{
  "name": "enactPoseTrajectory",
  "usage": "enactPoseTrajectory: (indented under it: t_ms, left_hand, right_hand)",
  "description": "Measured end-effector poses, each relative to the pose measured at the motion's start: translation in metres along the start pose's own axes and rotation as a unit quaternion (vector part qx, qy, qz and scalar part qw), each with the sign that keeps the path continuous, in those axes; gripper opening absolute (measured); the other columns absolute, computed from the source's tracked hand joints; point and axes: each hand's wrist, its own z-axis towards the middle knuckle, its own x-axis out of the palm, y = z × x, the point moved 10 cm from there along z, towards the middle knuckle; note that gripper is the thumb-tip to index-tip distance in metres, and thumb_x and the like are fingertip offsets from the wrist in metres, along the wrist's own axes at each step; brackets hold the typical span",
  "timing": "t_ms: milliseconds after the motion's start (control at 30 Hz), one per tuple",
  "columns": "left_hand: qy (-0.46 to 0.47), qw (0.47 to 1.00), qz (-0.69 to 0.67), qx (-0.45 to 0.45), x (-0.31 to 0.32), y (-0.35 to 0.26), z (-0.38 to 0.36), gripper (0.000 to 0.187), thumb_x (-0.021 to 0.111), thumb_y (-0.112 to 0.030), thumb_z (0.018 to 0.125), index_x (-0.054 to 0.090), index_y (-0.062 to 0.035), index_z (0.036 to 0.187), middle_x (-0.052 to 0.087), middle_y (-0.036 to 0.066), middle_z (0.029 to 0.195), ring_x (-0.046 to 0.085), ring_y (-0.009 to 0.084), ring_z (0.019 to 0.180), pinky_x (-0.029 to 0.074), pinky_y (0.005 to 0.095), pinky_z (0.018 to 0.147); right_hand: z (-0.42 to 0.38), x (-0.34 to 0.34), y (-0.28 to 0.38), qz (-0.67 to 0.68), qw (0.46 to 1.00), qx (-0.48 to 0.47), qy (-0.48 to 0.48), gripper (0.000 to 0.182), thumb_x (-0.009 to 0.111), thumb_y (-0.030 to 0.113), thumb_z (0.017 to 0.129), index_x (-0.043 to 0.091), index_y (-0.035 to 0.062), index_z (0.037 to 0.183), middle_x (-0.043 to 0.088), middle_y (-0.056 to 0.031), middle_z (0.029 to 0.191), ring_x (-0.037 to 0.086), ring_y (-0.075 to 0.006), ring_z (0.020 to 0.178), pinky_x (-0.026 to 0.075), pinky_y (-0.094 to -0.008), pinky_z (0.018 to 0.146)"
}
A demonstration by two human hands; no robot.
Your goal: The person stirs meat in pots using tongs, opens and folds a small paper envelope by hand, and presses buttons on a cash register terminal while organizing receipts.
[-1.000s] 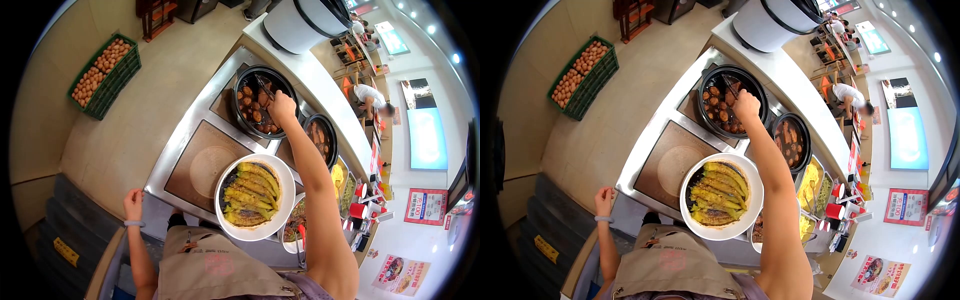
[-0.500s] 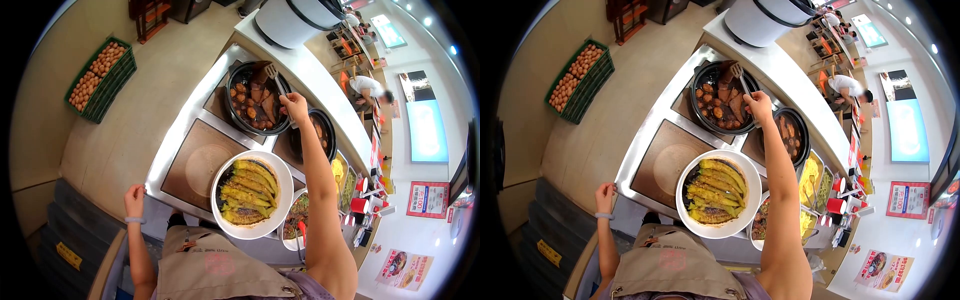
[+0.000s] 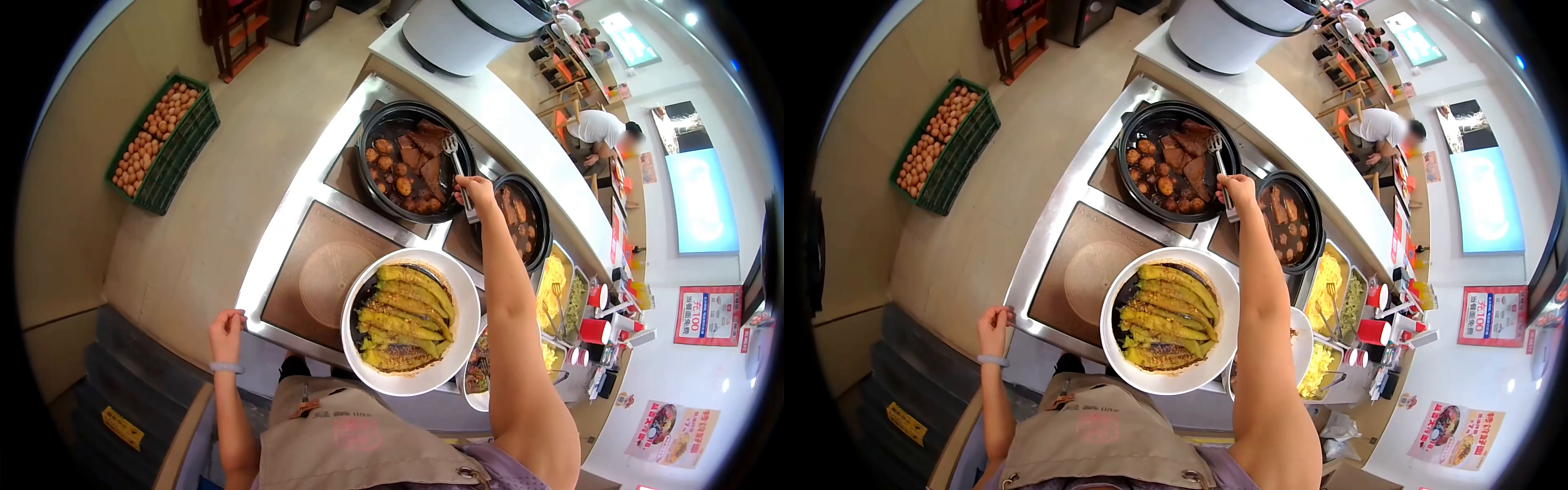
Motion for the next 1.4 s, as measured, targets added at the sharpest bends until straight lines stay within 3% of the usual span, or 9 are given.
enactPoseTrajectory:
  t_ms: [167,300,433,500,533,633,700,933,1400]
  left_hand:
    - [-0.005,1.0,-0.009,0.007,0.004,-0.004,-0.002,0.012,0.049,-0.004,0.085,0.06,0.0016,0.087,0.059,0.004,0.073,0.054,0.0089,0.066,0.044,0.0206,0.06]
    - [0.002,1.0,-0.007,0.016,0.01,-0.01,-0.002,0.012,0.049,-0.003,0.085,0.06,0.0016,0.087,0.059,0.003,0.071,0.053,0.008,0.064,0.043,0.02,0.059]
    - [0.014,1.0,0.001,0.006,0.021,-0.013,0.0,0.013,0.048,-0.003,0.085,0.06,0.0015,0.087,0.059,0.003,0.071,0.053,0.0076,0.064,0.043,0.0197,0.059]
    - [0.011,1.0,0.005,0.028,0.022,-0.019,0.0,0.012,0.049,-0.003,0.085,0.06,0.0013,0.087,0.059,0.002,0.071,0.052,0.0071,0.063,0.043,0.0194,0.058]
    - [0.011,1.0,0.007,0.028,0.02,-0.019,0.0,0.012,0.049,-0.003,0.085,0.06,0.0013,0.087,0.059,0.002,0.071,0.052,0.0071,0.063,0.043,0.0194,0.058]
    - [0.022,0.999,0.01,0.021,0.02,-0.011,-0.003,0.012,0.05,-0.004,0.085,0.06,0.0008,0.088,0.059,0.003,0.074,0.054,0.008,0.067,0.043,0.0199,0.06]
    - [0.032,0.999,0.02,0.001,0.019,0.007,0.0,0.012,0.05,-0.005,0.085,0.06,0.0008,0.088,0.06,0.003,0.075,0.054,0.0082,0.067,0.043,0.0198,0.06]
    - [0.017,1.0,0.013,0.008,0.017,-0.011,-0.007,0.011,0.05,-0.004,0.084,0.06,0.0007,0.088,0.06,0.004,0.074,0.055,0.0085,0.069,0.044,0.0201,0.061]
    - [0.014,1.0,0.007,0.003,0.027,-0.011,-0.007,0.011,0.049,-0.002,0.084,0.06,0.0004,0.086,0.057,0.002,0.069,0.052,0.0075,0.062,0.042,0.0195,0.057]
  right_hand:
    - [-0.009,0.002,-0.005,-0.076,0.996,0.032,-0.027,0.017,0.065,0.011,0.076,0.056,-0.0029,0.075,0.057,-0.0083,0.064,0.056,-0.0172,0.048,0.046,-0.028,0.041]
    - [0.004,0.006,-0.017,-0.005,0.996,0.088,0.001,0.014,0.065,0.008,0.075,0.055,-0.0019,0.074,0.057,-0.0086,0.063,0.056,-0.0188,0.048,0.045,-0.0284,0.039]
    - [0.019,0.008,-0.009,-0.052,0.997,0.044,0.029,0.023,0.066,0.017,0.075,0.057,-0.0036,0.079,0.06,-0.0124,0.067,0.059,-0.0219,0.051,0.048,-0.0316,0.046]
    - [-0.003,0.0,0.031,-0.396,0.917,-0.038,-0.036,0.038,0.065,0.03,0.072,0.059,-0.0042,0.089,0.062,-0.0163,0.072,0.062,-0.0249,0.055,0.05,-0.0332,0.058]
    - [-0.015,-0.001,0.04,-0.462,0.887,-0.013,-0.021,0.048,0.064,0.037,0.068,0.059,-0.0015,0.096,0.063,-0.0185,0.082,0.064,-0.0281,0.07,0.049,-0.0342,0.071]
    - [-0.04,-0.013,0.071,-0.487,0.854,-0.137,-0.123,0.043,0.064,0.035,0.068,0.06,0.0006,0.095,0.063,-0.0181,0.089,0.061,-0.031,0.083,0.047,-0.0375,0.076]
    - [-0.041,-0.001,0.083,-0.501,0.833,-0.204,-0.118,0.042,0.064,0.034,0.069,0.059,0.0013,0.094,0.061,-0.0196,0.093,0.058,-0.0347,0.089,0.046,-0.0408,0.078]
    - [-0.03,0.036,0.052,-0.492,0.835,-0.23,-0.088,0.034,0.064,0.029,0.071,0.056,0.0009,0.087,0.061,-0.0222,0.083,0.058,-0.0396,0.082,0.047,-0.0445,0.075]
    - [-0.009,0.033,0.063,-0.483,0.842,-0.219,-0.099,0.036,0.063,0.029,0.072,0.054,0.0009,0.093,0.061,-0.0213,0.091,0.058,-0.037,0.088,0.046,-0.043,0.077]
